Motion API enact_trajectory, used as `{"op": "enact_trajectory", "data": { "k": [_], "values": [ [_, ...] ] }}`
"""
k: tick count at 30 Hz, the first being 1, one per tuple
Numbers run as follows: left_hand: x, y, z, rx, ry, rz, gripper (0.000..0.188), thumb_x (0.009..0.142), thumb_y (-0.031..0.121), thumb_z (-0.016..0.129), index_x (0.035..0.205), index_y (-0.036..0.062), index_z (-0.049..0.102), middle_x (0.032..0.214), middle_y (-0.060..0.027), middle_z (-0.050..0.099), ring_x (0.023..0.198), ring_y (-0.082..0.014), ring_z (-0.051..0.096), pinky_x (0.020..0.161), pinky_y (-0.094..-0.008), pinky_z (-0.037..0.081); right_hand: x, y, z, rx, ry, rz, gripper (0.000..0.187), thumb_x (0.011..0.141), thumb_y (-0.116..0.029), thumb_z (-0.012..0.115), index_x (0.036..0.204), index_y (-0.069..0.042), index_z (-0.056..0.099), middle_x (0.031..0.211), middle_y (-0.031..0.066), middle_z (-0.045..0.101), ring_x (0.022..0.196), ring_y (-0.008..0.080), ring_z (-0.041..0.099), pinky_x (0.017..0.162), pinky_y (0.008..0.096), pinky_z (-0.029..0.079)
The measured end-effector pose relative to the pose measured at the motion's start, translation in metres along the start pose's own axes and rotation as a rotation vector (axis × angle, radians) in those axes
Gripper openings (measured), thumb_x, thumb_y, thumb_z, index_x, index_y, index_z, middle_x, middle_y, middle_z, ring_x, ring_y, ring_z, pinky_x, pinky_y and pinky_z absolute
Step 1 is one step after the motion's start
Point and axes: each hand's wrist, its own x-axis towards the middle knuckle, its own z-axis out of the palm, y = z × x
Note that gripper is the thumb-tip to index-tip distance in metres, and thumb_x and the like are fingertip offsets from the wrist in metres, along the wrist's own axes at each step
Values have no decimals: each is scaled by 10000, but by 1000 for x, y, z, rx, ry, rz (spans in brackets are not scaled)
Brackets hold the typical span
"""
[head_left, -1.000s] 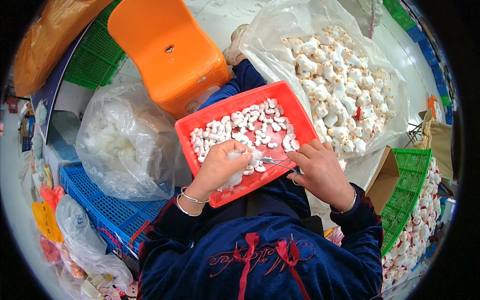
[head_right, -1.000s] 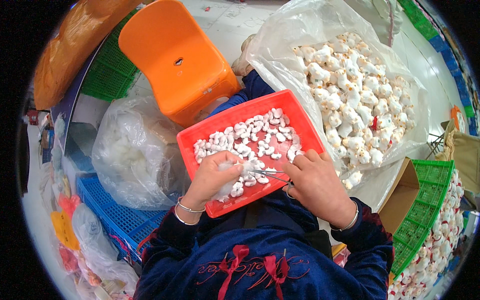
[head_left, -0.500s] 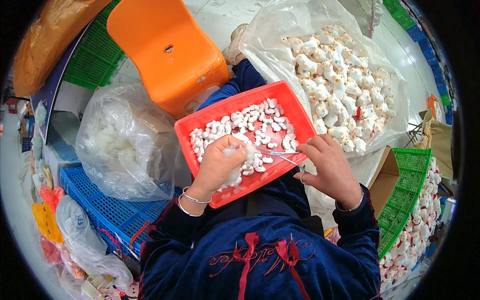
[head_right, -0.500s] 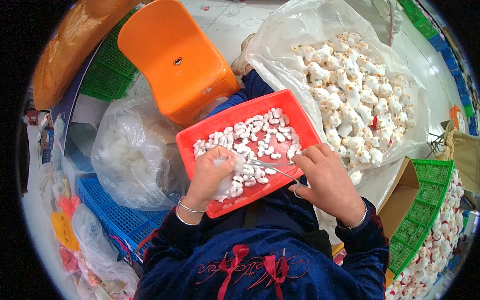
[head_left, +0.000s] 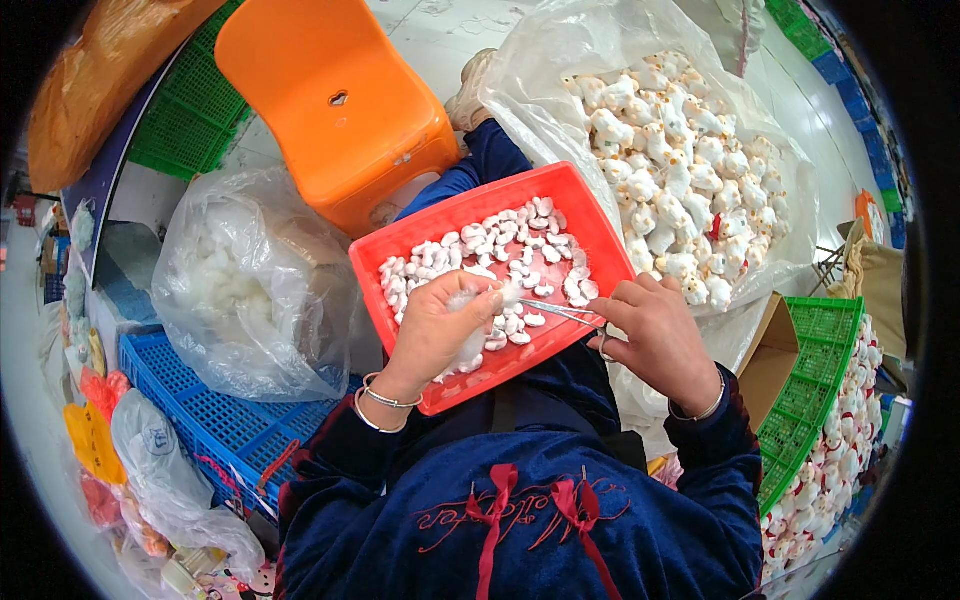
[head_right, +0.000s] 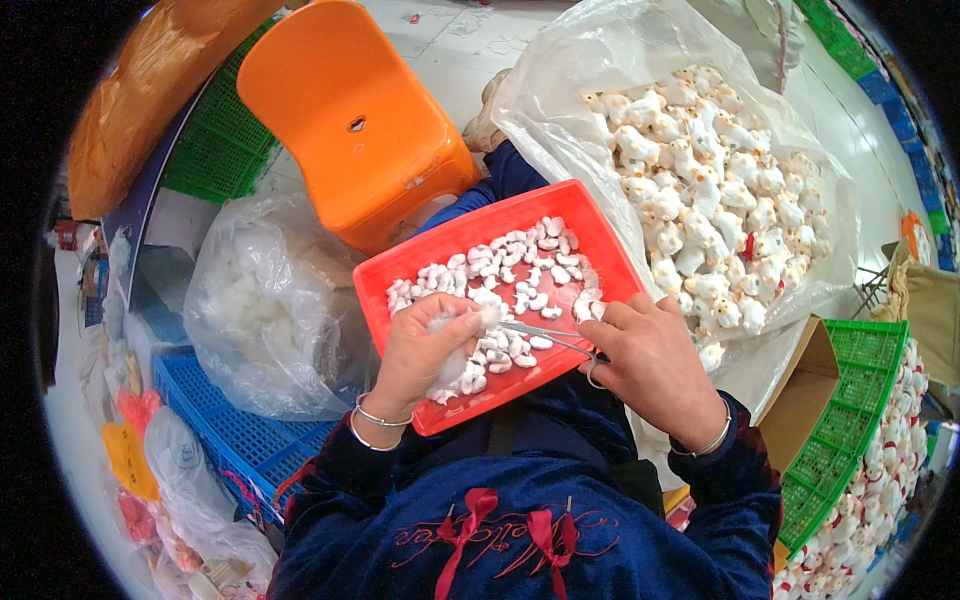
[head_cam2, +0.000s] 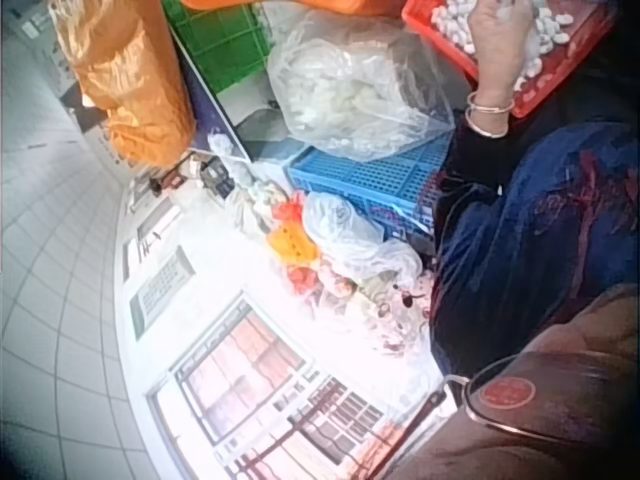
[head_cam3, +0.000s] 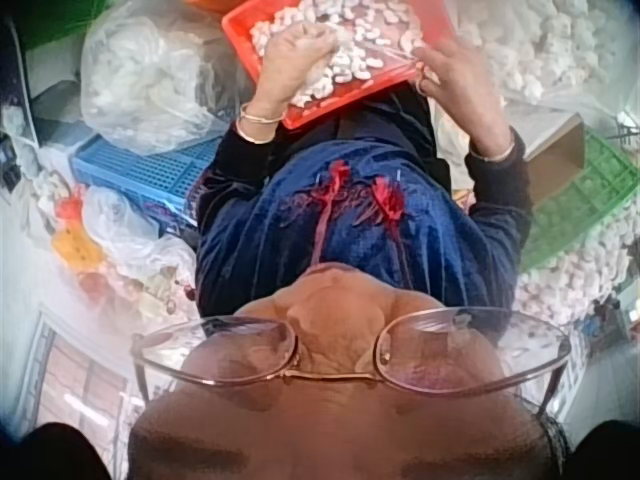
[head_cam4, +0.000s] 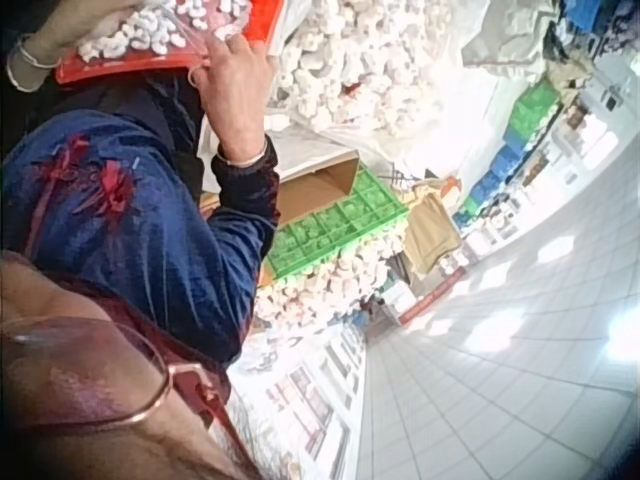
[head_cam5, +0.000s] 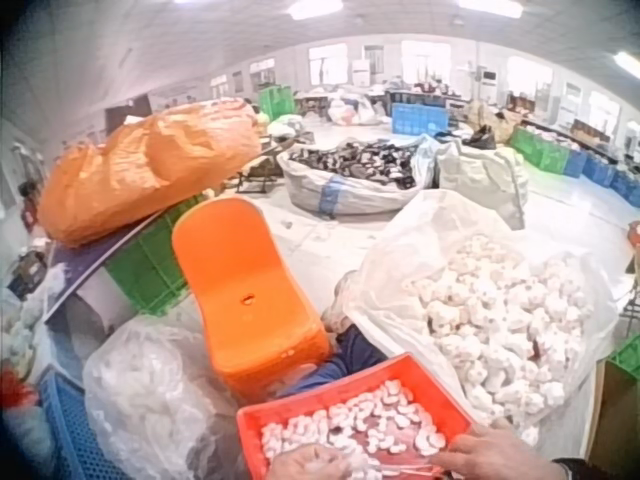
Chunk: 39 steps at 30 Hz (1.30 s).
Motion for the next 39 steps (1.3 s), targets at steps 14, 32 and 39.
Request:
{"op": "enact_trajectory", "data": {
  "k": [14, 32, 39],
  "values": [
    [5, -3, -8, -61, 25, -75, 90, 944, 96, 687, 1021, 49, 684, 848, 0, 676, 696, -58, 617, 610, -215, 499, 1, 12, -8, 111, -18, 25, 585, 692, -266, 885, 1200, -66, 675, 1056, 107, 621, 1059, 318, 576, 902, 422, 461],
    [-7, 11, 9, 191, -1, 20, 136, 966, 112, 715, 1075, 32, 727, 822, 21, 676, 727, -32, 593, 651, -204, 480, 3, 2, 5, 127, -62, -7, 396, 749, -264, 832, 1096, -107, 721, 911, 67, 648, 946, 274, 618, 832, 425, 443],
    [-3, 2, 3, 148, -48, -49, 132, 972, 129, 704, 1045, 19, 708, 842, -16, 685, 740, -60, 615, 651, -218, 490, 6, -4, 10, 54, -88, -48, 445, 737, -244, 835, 1135, -97, 704, 967, 82, 647, 1000, 292, 613, 853, 431, 458]
  ]
}}
